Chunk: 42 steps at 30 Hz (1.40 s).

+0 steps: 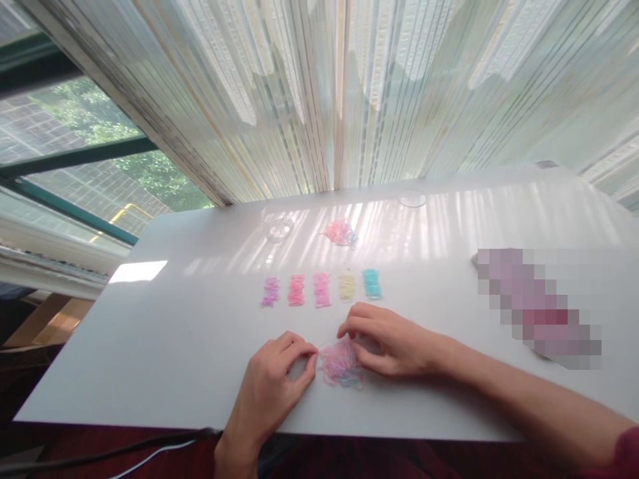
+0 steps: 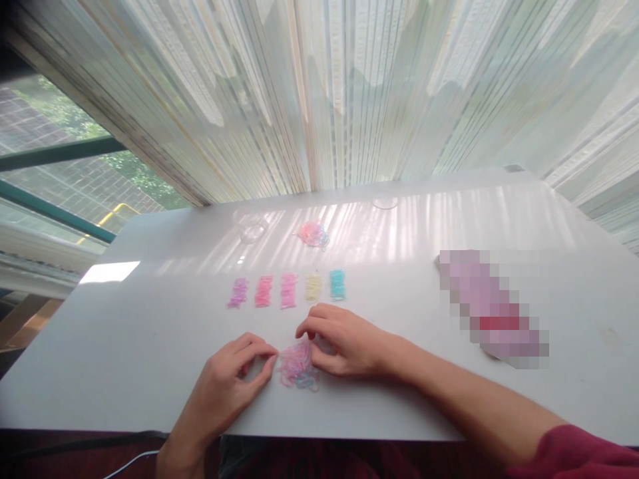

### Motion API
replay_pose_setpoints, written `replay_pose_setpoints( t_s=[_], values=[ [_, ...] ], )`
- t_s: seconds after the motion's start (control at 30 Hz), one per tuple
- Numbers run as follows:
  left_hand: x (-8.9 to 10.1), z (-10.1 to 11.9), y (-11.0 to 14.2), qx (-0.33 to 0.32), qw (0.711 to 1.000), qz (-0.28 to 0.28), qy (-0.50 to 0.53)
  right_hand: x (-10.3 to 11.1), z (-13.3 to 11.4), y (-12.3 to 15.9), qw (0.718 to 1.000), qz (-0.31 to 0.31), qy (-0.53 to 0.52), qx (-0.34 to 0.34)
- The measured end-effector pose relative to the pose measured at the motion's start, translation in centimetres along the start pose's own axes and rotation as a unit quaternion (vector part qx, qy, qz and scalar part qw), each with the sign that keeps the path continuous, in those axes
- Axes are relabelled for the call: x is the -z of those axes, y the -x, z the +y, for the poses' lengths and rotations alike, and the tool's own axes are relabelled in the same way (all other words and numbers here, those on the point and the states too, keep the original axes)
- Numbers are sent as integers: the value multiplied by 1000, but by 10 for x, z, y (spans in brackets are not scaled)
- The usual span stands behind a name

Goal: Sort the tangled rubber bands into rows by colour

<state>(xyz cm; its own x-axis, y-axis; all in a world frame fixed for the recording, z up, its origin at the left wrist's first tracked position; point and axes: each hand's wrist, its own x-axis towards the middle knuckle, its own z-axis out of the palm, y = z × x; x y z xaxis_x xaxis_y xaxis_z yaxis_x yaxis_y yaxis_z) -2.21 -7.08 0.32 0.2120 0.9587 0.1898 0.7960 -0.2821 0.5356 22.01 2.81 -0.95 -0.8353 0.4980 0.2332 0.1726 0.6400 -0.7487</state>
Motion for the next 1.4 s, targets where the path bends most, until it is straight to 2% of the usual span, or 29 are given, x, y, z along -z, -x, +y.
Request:
replay_pose_setpoints(
  t_s=[0.2, 0.43, 0.67, 0.93, 1.2, 1.4],
  values=[
    [1, 6, -2, -8, 999, 20, 43, -3, 0, -1, 999, 43, -15, -1],
    [-1, 20, -16, -26, 996, 19, 80, -3, 0, 0, 999, 34, -14, 13],
    [-10, 11, -17, 18, 988, -6, 152, -5, 2, -1, 999, 45, -2, 0],
    [-24, -1, -12, 64, 968, 22, 241, -6, 3, -1, 999, 44, -13, 3],
    [-25, -3, -9, 70, 962, 43, 261, -5, 3, 0, 999, 44, -18, 2],
    [-23, 2, -15, 38, 967, 44, 248, -6, 2, 1, 999, 49, -19, 4]
  ],
)
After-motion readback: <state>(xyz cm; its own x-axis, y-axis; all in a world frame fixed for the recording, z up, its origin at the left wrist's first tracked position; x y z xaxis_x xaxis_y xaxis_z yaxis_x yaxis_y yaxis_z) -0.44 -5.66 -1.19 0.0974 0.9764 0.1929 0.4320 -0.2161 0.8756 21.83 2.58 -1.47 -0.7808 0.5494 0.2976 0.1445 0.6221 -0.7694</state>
